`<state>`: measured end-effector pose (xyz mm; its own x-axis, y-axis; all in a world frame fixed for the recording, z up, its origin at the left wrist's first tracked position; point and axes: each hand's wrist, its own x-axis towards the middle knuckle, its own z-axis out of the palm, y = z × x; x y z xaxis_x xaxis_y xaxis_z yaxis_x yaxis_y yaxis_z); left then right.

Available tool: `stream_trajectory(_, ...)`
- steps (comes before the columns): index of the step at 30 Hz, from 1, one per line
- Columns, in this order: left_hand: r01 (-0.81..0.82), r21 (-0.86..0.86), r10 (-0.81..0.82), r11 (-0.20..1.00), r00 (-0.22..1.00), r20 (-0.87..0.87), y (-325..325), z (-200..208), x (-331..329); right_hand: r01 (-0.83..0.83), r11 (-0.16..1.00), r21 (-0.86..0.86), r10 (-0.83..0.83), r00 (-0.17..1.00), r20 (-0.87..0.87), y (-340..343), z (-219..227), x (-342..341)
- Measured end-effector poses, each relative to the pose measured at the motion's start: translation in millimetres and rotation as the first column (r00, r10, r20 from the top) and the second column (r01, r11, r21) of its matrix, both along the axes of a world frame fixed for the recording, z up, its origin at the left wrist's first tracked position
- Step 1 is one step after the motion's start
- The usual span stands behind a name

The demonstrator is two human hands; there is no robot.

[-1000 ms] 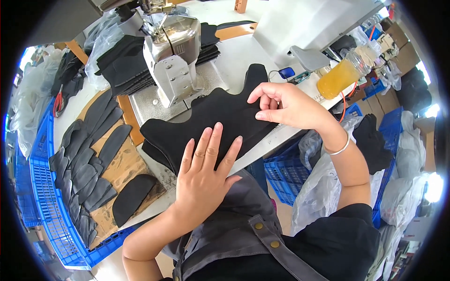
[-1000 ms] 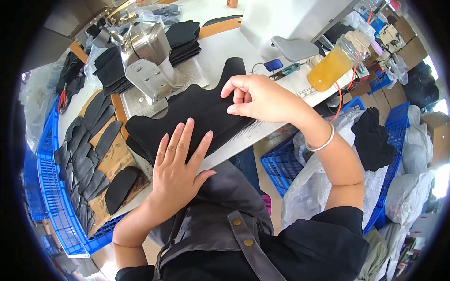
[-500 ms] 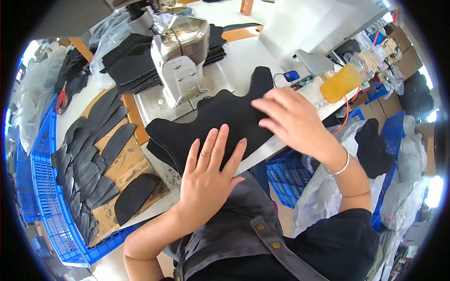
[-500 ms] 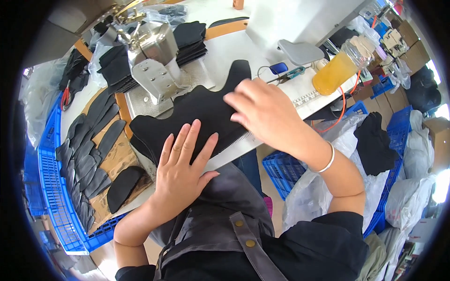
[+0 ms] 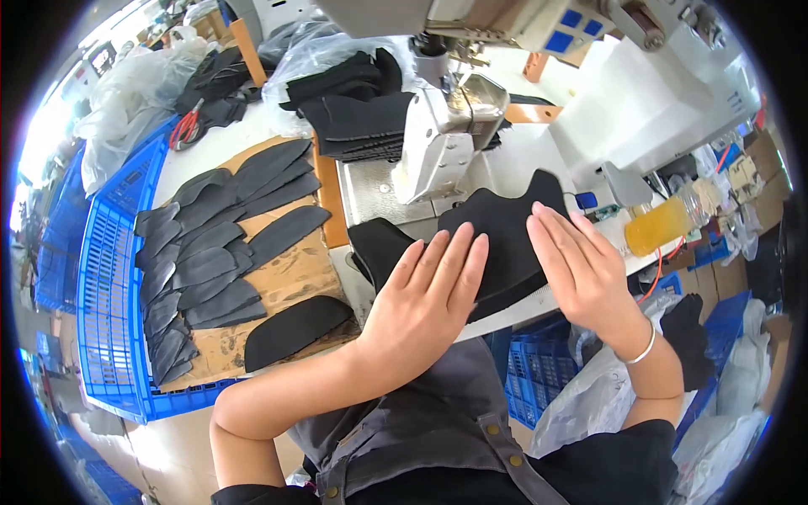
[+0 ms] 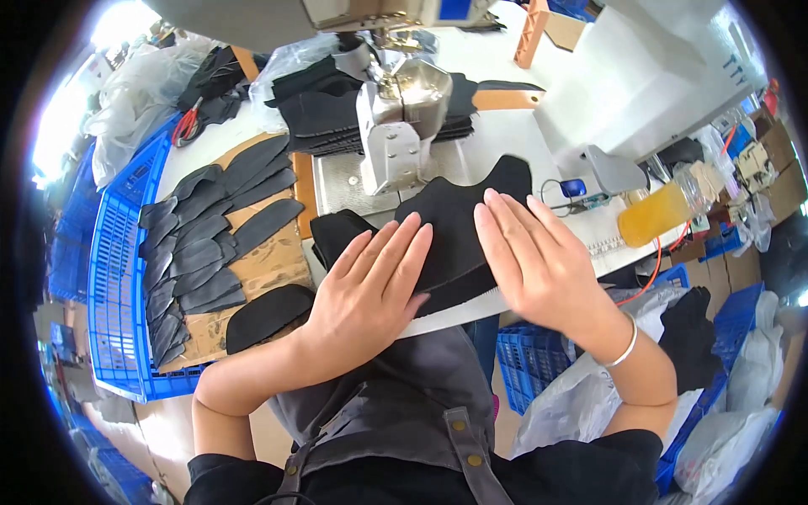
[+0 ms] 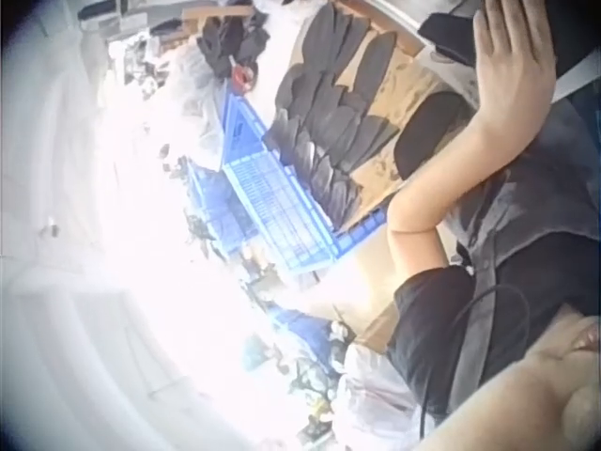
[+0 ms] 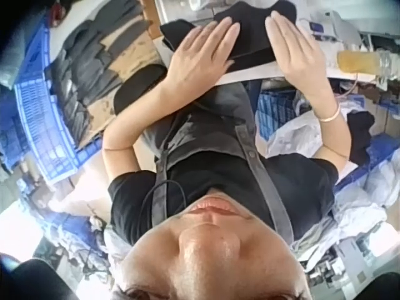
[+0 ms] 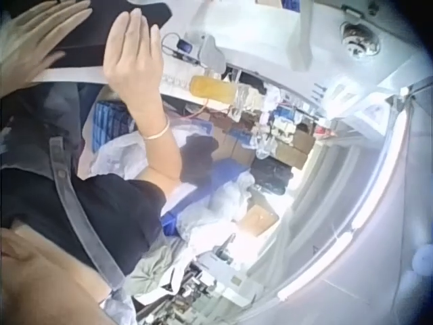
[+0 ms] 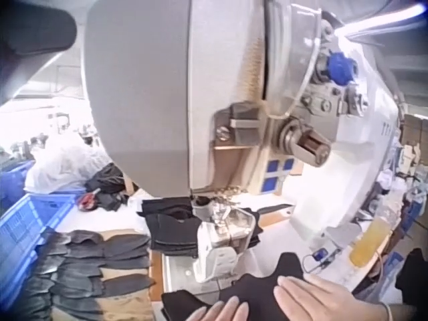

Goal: Aligning and stacking pre-cut black fabric shoe components at a workstation.

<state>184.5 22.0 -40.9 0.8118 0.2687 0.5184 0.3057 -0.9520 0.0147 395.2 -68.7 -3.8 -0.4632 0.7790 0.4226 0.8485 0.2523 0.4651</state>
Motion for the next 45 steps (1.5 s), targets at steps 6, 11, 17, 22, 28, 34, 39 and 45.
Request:
stream_trajectory(6,-0.226,0.231,0.247,0.946,0.967,-0.067,5.4,66.8,-70.5,-0.15,0.981,-0.123,0.101,0.935,-0.339,2.9,8.4,-29.2)
stream_trajectory(11,-0.437,0.114,0.413,0.892,0.892,0.184,66.6,84.8,-106.7,-0.139,0.89,-0.435,-0.105,0.864,-0.492,0.3,-40.0,-12.2)
stream_trajectory(17,-0.396,0.252,0.326,0.883,0.904,0.276,183.7,56.4,-28.6,-0.177,0.902,-0.394,-0.041,0.873,-0.486,7.7,-52.1,-14.4)
stream_trajectory(22,-0.043,-0.014,0.04,0.999,0.989,-0.145,205.2,19.5,23.3,-0.202,0.892,-0.404,-0.042,0.854,-0.519,13.5,-52.7,-18.0)
stream_trajectory(28,0.014,0.038,-0.023,0.999,0.97,0.241,184.1,23.3,-34.6,-0.16,0.889,-0.429,-0.091,0.857,-0.507,5.8,-49.5,-15.7)
stream_trajectory(34,-0.141,-0.046,0.133,0.989,0.981,-0.139,151.5,-31.0,-94.5,-0.216,0.921,-0.324,0.005,0.838,-0.545,17.6,-41.7,-21.2)
stream_trajectory(39,-0.18,0.023,0.181,0.983,0.962,-0.205,152.2,-46.3,-89.4,-0.212,0.929,-0.305,0.021,0.85,-0.527,24.8,-38.4,-29.5)
stream_trajectory(45,-0.262,-0.447,0.331,0.855,0.94,0.083,157.9,-38.7,-101.8,-0.353,0.89,-0.288,0.119,0.791,-0.601,57.7,-27.5,-49.1)
